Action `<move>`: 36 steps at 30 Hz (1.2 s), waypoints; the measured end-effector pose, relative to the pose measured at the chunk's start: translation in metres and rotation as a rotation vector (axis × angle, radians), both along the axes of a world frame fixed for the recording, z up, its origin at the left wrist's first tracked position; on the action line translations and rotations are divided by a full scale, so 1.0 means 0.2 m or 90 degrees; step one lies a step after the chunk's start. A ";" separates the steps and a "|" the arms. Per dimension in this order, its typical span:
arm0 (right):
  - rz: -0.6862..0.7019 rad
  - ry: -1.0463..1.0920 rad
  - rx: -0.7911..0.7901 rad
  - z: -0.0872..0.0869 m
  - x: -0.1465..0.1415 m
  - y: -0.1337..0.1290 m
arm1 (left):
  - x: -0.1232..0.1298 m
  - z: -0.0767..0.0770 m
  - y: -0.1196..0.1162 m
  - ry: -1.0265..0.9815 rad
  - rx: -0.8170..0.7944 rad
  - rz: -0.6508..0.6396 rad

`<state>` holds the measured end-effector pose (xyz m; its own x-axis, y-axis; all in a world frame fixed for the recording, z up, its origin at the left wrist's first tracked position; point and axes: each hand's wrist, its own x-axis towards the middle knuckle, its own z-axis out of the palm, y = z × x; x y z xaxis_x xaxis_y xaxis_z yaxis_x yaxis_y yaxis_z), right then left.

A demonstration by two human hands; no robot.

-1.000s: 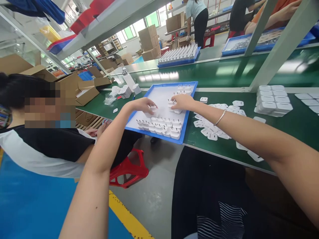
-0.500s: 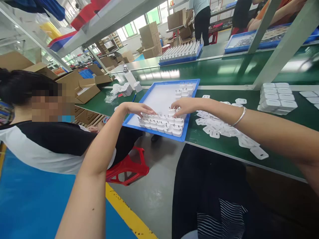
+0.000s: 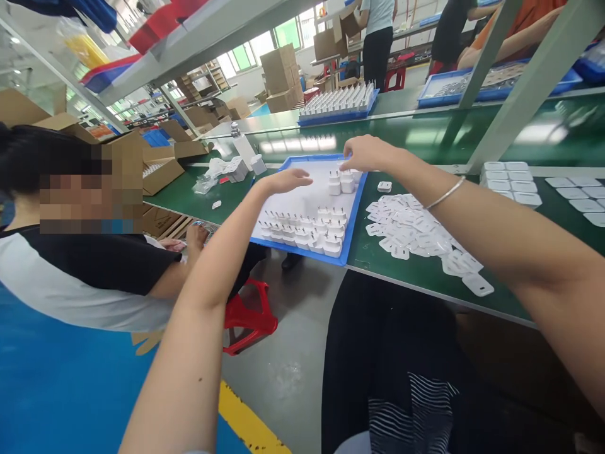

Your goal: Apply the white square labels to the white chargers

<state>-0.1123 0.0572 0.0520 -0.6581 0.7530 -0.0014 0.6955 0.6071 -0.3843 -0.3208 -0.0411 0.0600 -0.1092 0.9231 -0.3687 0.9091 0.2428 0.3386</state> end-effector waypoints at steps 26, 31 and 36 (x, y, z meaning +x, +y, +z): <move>0.256 -0.040 -0.175 -0.06 -0.26 -0.25 | -0.05 -0.01 -0.08 -0.110 -0.235 -0.067; 0.075 0.083 -0.031 -0.06 -0.18 0.05 | -0.12 0.01 -0.07 -0.185 -0.235 -0.027; -0.026 0.052 0.038 -0.21 -0.15 0.25 | -0.19 -0.01 -0.12 -0.190 -0.035 0.064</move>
